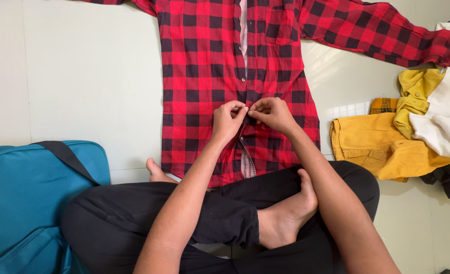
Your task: The person buttons a red-and-black plaid shirt on the floor, then smooths and folds it.
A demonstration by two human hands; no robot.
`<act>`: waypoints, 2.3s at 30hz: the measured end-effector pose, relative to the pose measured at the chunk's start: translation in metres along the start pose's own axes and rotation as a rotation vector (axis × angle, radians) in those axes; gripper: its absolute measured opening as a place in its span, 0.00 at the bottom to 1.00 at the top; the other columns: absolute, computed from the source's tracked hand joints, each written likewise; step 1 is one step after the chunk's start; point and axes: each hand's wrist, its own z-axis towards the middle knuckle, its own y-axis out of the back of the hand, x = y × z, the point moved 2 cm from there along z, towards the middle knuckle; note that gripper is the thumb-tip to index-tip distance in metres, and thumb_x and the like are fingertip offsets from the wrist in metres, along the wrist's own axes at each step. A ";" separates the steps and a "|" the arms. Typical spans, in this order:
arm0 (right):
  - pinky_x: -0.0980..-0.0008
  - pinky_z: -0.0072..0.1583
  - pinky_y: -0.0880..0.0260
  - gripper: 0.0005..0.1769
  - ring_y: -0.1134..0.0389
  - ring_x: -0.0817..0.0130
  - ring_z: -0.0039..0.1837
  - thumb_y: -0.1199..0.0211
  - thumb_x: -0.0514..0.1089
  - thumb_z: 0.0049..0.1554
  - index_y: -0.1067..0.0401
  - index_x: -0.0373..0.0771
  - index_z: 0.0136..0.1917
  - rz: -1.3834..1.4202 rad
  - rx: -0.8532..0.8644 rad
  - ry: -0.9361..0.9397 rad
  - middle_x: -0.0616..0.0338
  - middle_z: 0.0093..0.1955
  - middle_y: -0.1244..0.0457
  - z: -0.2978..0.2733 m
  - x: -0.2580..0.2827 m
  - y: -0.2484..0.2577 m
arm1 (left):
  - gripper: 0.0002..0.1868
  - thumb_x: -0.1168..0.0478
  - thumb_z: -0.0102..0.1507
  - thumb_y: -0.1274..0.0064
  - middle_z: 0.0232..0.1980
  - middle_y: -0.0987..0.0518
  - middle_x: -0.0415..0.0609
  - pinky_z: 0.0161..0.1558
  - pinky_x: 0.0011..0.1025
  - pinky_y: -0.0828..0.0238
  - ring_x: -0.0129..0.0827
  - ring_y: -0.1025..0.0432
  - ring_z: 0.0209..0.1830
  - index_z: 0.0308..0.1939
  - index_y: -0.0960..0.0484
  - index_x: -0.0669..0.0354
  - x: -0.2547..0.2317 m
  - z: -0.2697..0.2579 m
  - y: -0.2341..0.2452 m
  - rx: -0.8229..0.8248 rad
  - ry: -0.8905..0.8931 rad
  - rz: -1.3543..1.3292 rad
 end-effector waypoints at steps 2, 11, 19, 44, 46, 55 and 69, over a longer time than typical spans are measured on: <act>0.77 0.37 0.29 0.11 0.27 0.76 0.36 0.29 0.42 0.56 0.21 0.32 0.48 0.006 0.000 0.001 0.57 0.39 0.27 0.001 -0.001 0.000 | 0.08 0.60 0.63 0.40 0.36 0.13 0.50 0.31 0.26 0.25 0.28 0.19 0.28 0.41 0.13 0.61 0.000 0.001 0.000 0.001 0.001 0.007; 0.77 0.38 0.28 0.11 0.27 0.76 0.37 0.29 0.41 0.56 0.21 0.32 0.49 0.012 0.011 0.010 0.58 0.40 0.27 0.000 -0.001 0.000 | 0.07 0.62 0.63 0.40 0.35 0.13 0.50 0.29 0.27 0.27 0.27 0.21 0.26 0.40 0.15 0.62 0.001 0.000 -0.001 -0.005 0.008 -0.005; 0.76 0.39 0.28 0.11 0.27 0.76 0.37 0.29 0.41 0.55 0.21 0.32 0.48 -0.009 0.008 -0.018 0.57 0.40 0.27 0.001 -0.002 0.000 | 0.05 0.64 0.64 0.42 0.34 0.14 0.52 0.33 0.27 0.24 0.30 0.17 0.31 0.39 0.16 0.64 0.004 0.000 -0.004 -0.030 -0.053 -0.025; 0.77 0.36 0.35 0.10 0.33 0.79 0.36 0.31 0.41 0.58 0.23 0.35 0.50 0.356 0.051 -0.009 0.65 0.37 0.32 -0.004 -0.033 0.015 | 0.08 0.67 0.63 0.40 0.36 0.15 0.50 0.34 0.28 0.24 0.28 0.20 0.33 0.44 0.21 0.62 0.036 0.000 -0.015 -0.099 -0.095 -0.129; 0.76 0.35 0.35 0.09 0.34 0.78 0.34 0.31 0.41 0.58 0.23 0.35 0.51 0.357 0.047 0.071 0.63 0.36 0.33 0.001 -0.041 0.027 | 0.09 0.66 0.63 0.40 0.35 0.15 0.49 0.35 0.27 0.25 0.28 0.21 0.33 0.45 0.23 0.62 0.039 0.010 -0.014 -0.103 -0.152 -0.171; 0.76 0.33 0.38 0.09 0.35 0.78 0.33 0.33 0.43 0.58 0.24 0.38 0.51 0.398 -0.095 -0.022 0.63 0.36 0.33 -0.037 -0.080 0.030 | 0.11 0.61 0.60 0.35 0.29 0.21 0.47 0.32 0.31 0.28 0.32 0.26 0.27 0.38 0.23 0.60 0.041 -0.037 0.012 -0.171 -0.177 0.004; 0.69 0.47 0.26 0.29 0.27 0.70 0.47 0.49 0.60 0.64 0.20 0.35 0.55 0.613 -0.090 -0.048 0.54 0.47 0.29 -0.214 -0.044 0.030 | 0.10 0.59 0.62 0.40 0.41 0.19 0.53 0.46 0.46 0.28 0.51 0.24 0.46 0.44 0.22 0.56 -0.035 -0.262 0.067 0.265 -0.369 0.476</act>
